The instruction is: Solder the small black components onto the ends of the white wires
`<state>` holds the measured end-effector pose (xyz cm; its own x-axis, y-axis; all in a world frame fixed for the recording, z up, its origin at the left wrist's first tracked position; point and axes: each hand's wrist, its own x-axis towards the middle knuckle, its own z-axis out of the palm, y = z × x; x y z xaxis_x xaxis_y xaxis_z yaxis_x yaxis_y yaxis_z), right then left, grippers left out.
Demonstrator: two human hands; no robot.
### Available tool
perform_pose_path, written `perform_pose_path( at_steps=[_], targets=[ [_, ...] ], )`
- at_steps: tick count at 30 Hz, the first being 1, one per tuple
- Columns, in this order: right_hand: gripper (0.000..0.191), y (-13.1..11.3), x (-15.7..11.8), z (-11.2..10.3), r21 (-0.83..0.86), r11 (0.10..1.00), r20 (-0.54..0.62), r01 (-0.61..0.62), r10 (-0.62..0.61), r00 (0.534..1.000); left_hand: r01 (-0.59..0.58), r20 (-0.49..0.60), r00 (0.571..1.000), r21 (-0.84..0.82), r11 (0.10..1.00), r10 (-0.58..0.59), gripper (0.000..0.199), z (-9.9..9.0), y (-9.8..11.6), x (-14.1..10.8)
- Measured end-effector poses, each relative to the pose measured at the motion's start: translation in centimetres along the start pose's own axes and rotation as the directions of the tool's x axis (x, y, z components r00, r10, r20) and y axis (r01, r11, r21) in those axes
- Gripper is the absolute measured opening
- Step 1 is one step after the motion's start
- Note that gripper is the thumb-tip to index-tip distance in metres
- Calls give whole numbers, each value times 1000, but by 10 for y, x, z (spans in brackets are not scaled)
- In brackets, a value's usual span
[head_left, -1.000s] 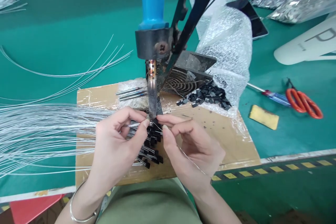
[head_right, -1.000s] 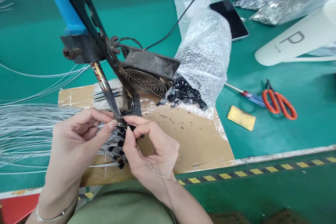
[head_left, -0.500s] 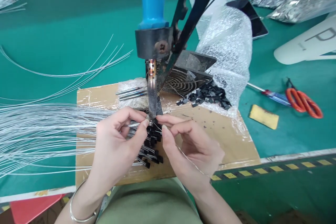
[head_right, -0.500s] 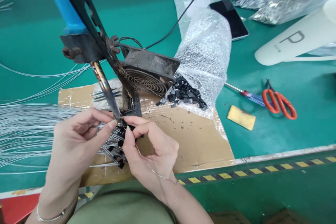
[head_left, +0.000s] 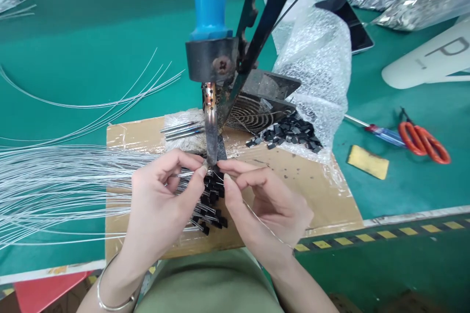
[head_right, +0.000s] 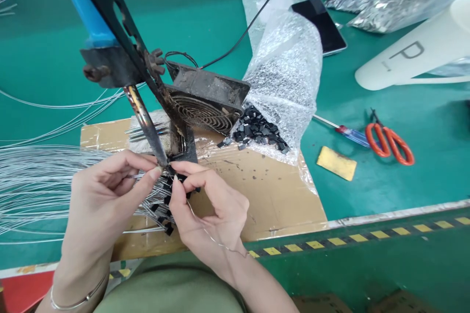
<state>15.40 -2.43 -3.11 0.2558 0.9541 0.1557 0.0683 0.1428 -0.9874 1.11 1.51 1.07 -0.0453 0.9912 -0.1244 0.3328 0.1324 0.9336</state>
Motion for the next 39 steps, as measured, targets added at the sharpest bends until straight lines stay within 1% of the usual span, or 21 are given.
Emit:
perform_pose_path(
  at_steps=[5,11,16,21,25,30,39],
  targets=[
    [18,1,0,0,-26,1000,-3,1,-1,1000,20,15,1000,-13,1000,-19,12,1,-2,0],
    [18,2,-1,0,-25,1000,1,-7,7,1000,33,30,999,18,999,-33,10,0,-6,-1],
    [17,2,-1,0,-43,999,-6,9,-9,1000,25,39,999,35,999,-26,11,-2,-6,-2],
    [17,2,0,0,-65,998,4,19,-19,1000,18,42,999,2,1000,-18,11,-3,-4,-2],
    [17,1,0,0,-49,999,-6,20,-21,1000,23,35,999,3,1000,-23,11,-3,-3,-2],
    [18,1,-1,0,-41,999,-9,22,-23,1000,2,36,999,-6,1000,-2,14,-2,0,-2],
    [18,0,0,0,-35,999,-9,17,-18,1000,22,37,999,9,1000,-22,12,-3,-4,-3]
  ],
)
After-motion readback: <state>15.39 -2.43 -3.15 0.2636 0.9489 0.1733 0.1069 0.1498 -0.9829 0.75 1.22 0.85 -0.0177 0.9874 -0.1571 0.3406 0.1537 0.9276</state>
